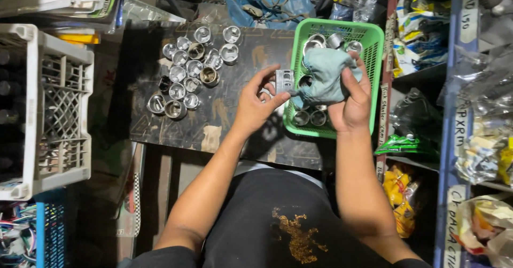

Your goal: Cleaning multiple motorcycle engine pistons using a cloth and organizing them into a basket.

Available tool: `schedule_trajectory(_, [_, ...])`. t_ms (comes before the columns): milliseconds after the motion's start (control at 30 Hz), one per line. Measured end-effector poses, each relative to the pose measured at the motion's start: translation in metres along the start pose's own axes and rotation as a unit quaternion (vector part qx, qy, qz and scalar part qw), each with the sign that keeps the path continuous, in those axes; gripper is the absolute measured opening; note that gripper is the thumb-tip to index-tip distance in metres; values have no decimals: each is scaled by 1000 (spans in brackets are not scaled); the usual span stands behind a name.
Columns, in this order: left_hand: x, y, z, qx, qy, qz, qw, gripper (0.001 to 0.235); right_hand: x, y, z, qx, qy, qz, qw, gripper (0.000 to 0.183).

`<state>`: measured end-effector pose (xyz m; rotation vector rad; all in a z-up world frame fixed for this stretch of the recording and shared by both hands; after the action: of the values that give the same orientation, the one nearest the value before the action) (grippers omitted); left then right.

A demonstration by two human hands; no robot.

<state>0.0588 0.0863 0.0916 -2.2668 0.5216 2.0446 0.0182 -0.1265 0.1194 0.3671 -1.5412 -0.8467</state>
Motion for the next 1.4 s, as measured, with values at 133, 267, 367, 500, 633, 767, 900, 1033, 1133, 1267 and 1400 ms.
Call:
schedule_trajectory(133, [24, 3, 2, 2, -1, -46, 999, 52, 4, -5, 7, 4, 6, -12, 1000, 36])
schedule_trajectory(267, [-1, 15, 0, 45, 17, -112, 993, 34, -5, -26, 5, 35, 36, -64, 997, 40])
schedule_trajectory(367, [-2, 24, 5, 56, 17, -135, 989, 39, -16, -41, 4, 51, 63, -106, 991, 44])
schedule_trajectory(500, [-20, 32, 5, 48, 22, -178, 983, 47, -14, -34, -1, 49, 41, -42, 997, 38])
schedule_trajectory(633, [-59, 18, 3, 35, 69, -269, 960, 63, 1, -4, 4, 26, 0, 38, 999, 38])
schedule_trajectory(767, [-71, 13, 4, 39, 129, -304, 943, 72, -26, -21, 5, 21, -19, 60, 998, 34])
schedule_trajectory(900, [-91, 13, 4, 55, 210, -275, 937, 73, -47, 51, 28, 124, -48, 229, 964, 26])
schedule_trajectory(1033, [-90, -5, 5, 43, 212, -238, 947, 81, -70, 82, 34, 106, -31, 135, 985, 27])
schedule_trajectory(1133, [-63, -24, -3, 44, 156, -167, 973, 91, -82, 27, 25, -111, -19, 87, 990, 21])
schedule_trajectory(1267, [-59, -43, -3, 53, 146, -135, 979, 91, -77, 25, 31, -191, -27, 51, 980, 13])
schedule_trajectory(1400, [-62, -52, 0, 76, 134, -106, 982, 91, -62, 68, 42, -163, -38, 45, 985, 5])
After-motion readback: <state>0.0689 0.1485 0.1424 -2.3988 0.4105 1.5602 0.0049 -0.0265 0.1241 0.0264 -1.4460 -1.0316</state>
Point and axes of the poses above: each hand's wrist, its own z-axis away from the middle knuckle, its own y-axis out of the palm, x = y × z, the point moved 10 cm from there along -z, towards the middle knuckle, and after that the axes turned 8 degrees about y, right-handed, at the moved point
